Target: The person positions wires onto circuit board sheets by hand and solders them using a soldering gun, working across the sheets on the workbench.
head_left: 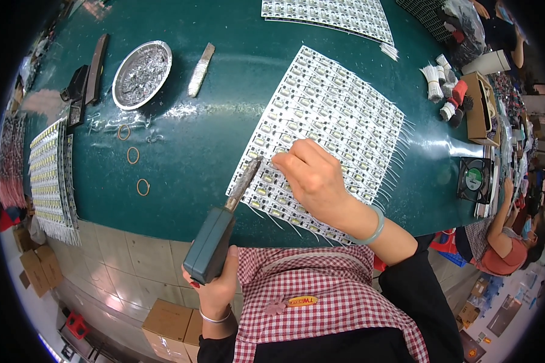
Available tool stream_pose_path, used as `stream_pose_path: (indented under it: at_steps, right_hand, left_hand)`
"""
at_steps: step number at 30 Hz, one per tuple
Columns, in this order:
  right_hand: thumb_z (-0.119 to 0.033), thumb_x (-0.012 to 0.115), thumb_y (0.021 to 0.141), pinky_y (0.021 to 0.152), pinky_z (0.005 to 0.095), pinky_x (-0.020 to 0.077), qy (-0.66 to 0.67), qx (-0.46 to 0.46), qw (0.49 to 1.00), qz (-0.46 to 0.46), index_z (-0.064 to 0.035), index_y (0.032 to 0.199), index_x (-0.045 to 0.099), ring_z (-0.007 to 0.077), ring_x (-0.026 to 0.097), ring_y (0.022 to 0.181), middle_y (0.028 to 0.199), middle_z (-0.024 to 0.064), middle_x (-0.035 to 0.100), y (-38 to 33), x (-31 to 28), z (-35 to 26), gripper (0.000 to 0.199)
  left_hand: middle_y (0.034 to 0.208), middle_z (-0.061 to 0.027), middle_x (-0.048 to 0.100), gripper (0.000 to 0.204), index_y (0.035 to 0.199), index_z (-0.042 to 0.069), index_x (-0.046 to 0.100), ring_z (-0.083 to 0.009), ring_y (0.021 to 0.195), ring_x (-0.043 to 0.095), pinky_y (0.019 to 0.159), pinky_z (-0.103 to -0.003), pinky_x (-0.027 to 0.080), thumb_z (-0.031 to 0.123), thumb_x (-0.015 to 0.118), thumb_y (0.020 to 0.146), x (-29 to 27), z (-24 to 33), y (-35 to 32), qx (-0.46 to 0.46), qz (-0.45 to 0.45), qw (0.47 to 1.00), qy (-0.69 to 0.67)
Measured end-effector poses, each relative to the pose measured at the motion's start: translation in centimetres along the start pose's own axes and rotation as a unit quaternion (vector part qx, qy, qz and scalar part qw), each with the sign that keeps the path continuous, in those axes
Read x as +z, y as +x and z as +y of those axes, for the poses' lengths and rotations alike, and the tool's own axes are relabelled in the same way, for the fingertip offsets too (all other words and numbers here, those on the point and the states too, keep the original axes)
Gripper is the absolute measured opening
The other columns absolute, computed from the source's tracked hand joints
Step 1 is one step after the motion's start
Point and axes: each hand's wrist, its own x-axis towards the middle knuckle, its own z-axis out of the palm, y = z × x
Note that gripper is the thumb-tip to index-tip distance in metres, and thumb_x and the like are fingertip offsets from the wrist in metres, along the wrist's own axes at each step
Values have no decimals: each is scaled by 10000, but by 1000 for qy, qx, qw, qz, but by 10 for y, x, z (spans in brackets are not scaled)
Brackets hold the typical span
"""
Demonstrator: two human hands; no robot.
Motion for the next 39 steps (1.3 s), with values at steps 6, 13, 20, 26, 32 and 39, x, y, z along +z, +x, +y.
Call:
stream_pose_path:
  at_steps: [6, 13, 20, 26, 32, 39]
  right_hand:
    - [62, 634, 722, 565, 345, 460, -9, -7, 1000, -6, -20, 897, 645, 225, 537, 698, 776, 74, 499, -2, 1, 2, 194]
    - [60, 631, 713, 566, 343, 465, -14, -7, 1000, -5, -23, 891, 649, 225, 541, 702, 779, 74, 504, -2, 0, 0, 197]
    - [51, 632, 715, 574, 350, 469, -11, -2, 1000, -7, -24, 890, 649, 231, 544, 706, 781, 76, 506, -2, 0, -1, 191]
    - [34, 651, 734, 587, 349, 428, -20, -13, 1000, 17, -25, 879, 641, 232, 533, 699, 769, 72, 493, -2, -5, -4, 156]
    - [55, 744, 740, 562, 362, 404, -16, -8, 1000, 21, -23, 870, 671, 242, 540, 644, 721, 70, 523, -2, -10, -19, 169]
    - [38, 747, 738, 556, 361, 400, -16, -26, 999, 21, -17, 870, 667, 236, 539, 637, 706, 70, 517, -9, 4, -13, 164]
  left_hand:
    - [835, -120, 701, 212, 943, -37, 697, -204, 654, 656, 612, -304, 506, 57, 792, 778, 4, 13, 6, -55, 21, 998, 7]
    - [886, -52, 661, 268, 1084, -45, 646, -82, 618, 565, 527, -223, 436, -76, 718, 828, 0, -3, -1, 25, -14, 999, 17]
    - [950, -81, 668, 358, 1177, -46, 631, -83, 609, 545, 508, -215, 415, -115, 685, 830, -2, -5, -2, -11, 16, 998, -57]
    - [979, -89, 664, 409, 1216, -36, 628, -80, 615, 534, 509, -214, 407, -115, 692, 820, -1, -5, -1, 9, 9, 999, -47]
    - [981, -84, 669, 388, 1209, -37, 633, -80, 625, 543, 520, -212, 416, -98, 698, 831, -2, -4, 1, 16, 10, 999, -32]
    - [948, -76, 662, 360, 1185, -43, 644, -82, 628, 546, 522, -213, 413, -88, 703, 833, -4, -9, -2, 15, 2, 999, -43]
